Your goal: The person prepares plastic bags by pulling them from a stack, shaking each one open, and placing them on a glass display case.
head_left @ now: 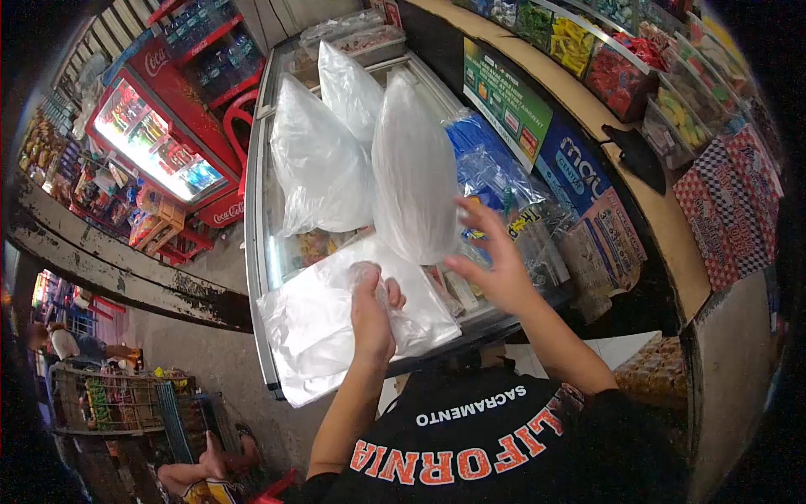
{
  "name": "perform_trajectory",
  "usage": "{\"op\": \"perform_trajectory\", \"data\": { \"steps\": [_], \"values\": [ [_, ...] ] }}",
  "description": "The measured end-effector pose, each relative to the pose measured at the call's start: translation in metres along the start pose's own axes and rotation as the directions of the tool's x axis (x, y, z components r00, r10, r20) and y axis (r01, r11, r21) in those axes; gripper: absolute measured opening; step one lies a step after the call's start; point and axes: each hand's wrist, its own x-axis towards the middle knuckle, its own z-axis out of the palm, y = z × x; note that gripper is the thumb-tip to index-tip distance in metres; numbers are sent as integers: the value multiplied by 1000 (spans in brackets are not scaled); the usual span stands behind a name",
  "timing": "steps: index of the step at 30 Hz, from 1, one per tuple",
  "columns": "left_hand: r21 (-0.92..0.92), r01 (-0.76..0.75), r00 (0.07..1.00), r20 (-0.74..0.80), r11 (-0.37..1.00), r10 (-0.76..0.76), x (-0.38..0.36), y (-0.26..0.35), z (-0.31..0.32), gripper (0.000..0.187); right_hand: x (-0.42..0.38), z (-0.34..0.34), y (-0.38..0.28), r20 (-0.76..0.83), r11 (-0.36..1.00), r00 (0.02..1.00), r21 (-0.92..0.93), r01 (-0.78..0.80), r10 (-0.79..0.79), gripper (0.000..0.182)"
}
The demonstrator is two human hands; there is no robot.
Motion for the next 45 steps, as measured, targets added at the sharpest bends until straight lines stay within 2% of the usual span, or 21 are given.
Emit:
{"op": "perform_trajectory", "data": {
  "steps": [3, 6, 8, 10, 15, 18, 21, 22, 26, 27, 29, 31, 33, 34, 35, 36, 37, 39, 41, 43, 45],
  "values": [
    [-35, -137, 984, 114, 990, 140, -17, 26, 22, 14, -10, 15, -27, 288, 949, 957, 310, -63, -31, 69],
    [381, -556, 829, 324, 739, 457, -23, 36, 28, 10, -17, 33, -19, 317, 917, 948, 374, -141, 16, 54],
    [362, -489, 867, 305, 794, 394, -25, 39, 24, 11, -20, 33, -23, 320, 812, 921, 462, -357, 223, 27],
    [394, -338, 933, 261, 855, 248, -29, 47, 16, 12, -19, 30, -25, 267, 839, 934, 429, -334, 236, 21],
    [377, -354, 928, 251, 856, 274, -23, 50, -3, 13, -17, 25, -25, 108, 905, 974, 361, -225, 199, 13],
    [-146, 15, 954, 298, 989, 29, -21, 53, -10, 29, -16, 28, -20, 16, 919, 992, 374, -123, 126, 14],
    [61, 56, 926, 371, 997, -75, -4, 46, -11, 29, -16, 34, -27, -6, 904, 991, 412, -117, 131, 14],
    [188, -180, 882, 465, 966, 74, -4, 37, -2, 27, -16, 35, -25, -10, 905, 992, 410, -114, 129, 14],
    [216, -400, 853, 443, 891, 276, -13, 12, 18, 21, -20, 38, -26, 17, 998, 1000, 64, -14, 13, 18],
    [210, -401, 852, 443, 891, 279, -15, 13, 17, 21, -20, 38, -29, 1, 1000, 1000, -23, 4, -4, 21],
    [-33, -124, 987, 95, 992, 127, -17, 19, 14, 16, -18, 43, -13, -145, 993, 988, 97, 66, -51, 25],
    [-290, -104, 992, -103, 951, 77, 1, 17, -5, 14, -10, 30, -13, -250, 798, 915, 592, -114, 317, 23],
    [-474, 270, 800, 595, 838, 79, 22, 25, -46, 13, -3, 8, -19, -142, 611, 893, 773, -169, 427, 25],
    [-307, 300, 762, 646, 903, -34, 25, 28, -55, 9, 0, -3, -20, -7, 378, 864, 901, -213, 503, 26],
    [-304, 300, 761, 648, 904, -35, 20, 33, -53, 9, 0, -14, -15, -9, 377, 865, 902, -210, 502, 26],
    [67, 32, 826, 559, 997, -64, 12, 40, -49, 11, 0, -25, -9, 121, 246, 923, 944, -222, 366, 27],
    [452, -199, 885, 464, 870, -39, 8, 45, -47, 15, 2, -32, -6, 230, 113, 952, 960, -256, 202, 28],
    [482, -305, 860, 511, 821, 20, 17, 51, -60, 24, 7, -35, -7, 262, 59, 951, 960, -275, 163, 25],
    [277, -121, 978, 197, 953, 67, 19, 58, -64, 20, 12, -35, -10, 273, 53, 953, 958, -282, 128, 27],
    [147, -191, 968, 193, 971, 161, 22, 60, -62, 10, 11, -32, -3, 305, 17, 947, 951, -308, 97, 22],
    [-364, -88, 900, 370, 927, 231, 19, 64, -53, 13, 9, -28, -2, 333, -22, 941, 943, -333, 66, 21]
  ]
}}
